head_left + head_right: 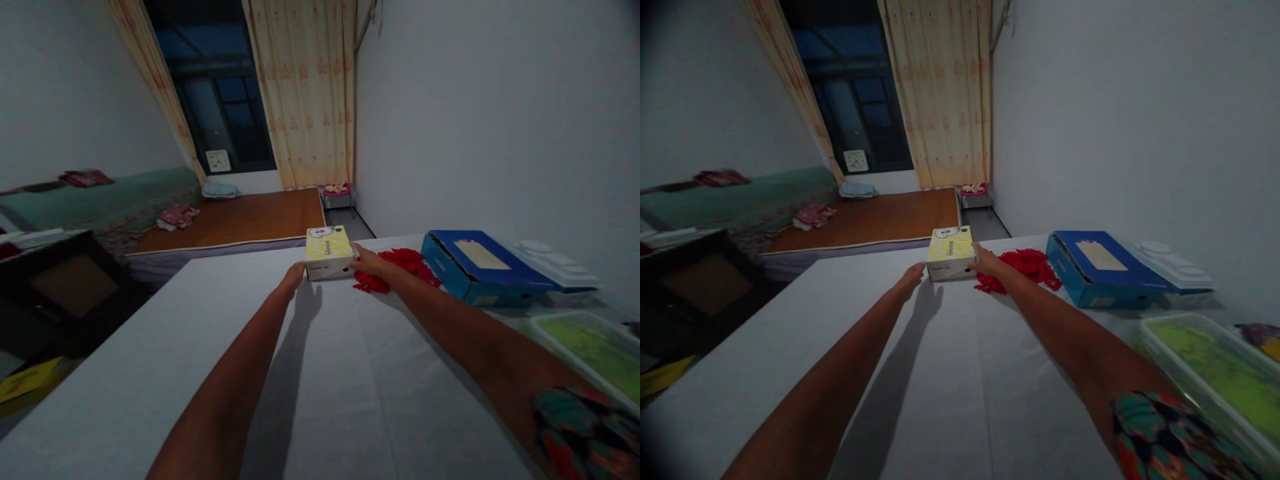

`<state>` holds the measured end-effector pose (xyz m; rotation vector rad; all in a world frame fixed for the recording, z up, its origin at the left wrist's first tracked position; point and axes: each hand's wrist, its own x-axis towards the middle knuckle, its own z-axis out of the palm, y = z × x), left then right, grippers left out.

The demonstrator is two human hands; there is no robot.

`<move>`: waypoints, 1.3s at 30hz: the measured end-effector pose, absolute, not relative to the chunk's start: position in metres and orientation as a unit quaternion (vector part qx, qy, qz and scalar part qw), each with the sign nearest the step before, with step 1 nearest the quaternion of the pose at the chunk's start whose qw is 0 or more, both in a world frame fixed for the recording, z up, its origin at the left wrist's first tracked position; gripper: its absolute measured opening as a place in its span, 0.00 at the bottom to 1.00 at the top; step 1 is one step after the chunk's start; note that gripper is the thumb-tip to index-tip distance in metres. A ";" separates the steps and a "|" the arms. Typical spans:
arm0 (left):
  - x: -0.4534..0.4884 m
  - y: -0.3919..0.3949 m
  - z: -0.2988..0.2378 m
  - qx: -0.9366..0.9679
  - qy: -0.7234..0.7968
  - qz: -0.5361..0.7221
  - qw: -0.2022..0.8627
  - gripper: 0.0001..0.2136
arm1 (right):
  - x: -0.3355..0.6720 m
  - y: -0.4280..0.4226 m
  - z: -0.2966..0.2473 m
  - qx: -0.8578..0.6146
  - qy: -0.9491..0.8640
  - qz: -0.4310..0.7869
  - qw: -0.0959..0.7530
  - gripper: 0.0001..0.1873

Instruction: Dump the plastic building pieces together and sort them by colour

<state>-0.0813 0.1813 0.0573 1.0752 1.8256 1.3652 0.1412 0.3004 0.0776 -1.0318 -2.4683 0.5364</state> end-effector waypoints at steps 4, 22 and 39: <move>-0.079 0.174 0.059 0.422 0.672 0.523 0.311 0.27 | 0.118 0.301 0.071 -0.378 -0.885 0.201 0.184 0.40; -0.007 -0.019 0.055 0.550 0.609 0.499 0.279 0.48 | 0.226 0.128 0.077 -0.229 -0.932 -0.103 0.261 0.32; 0.007 -0.034 0.085 0.681 0.660 0.289 -0.130 0.42 | 0.196 0.093 0.114 -0.034 -0.923 0.010 0.383 0.26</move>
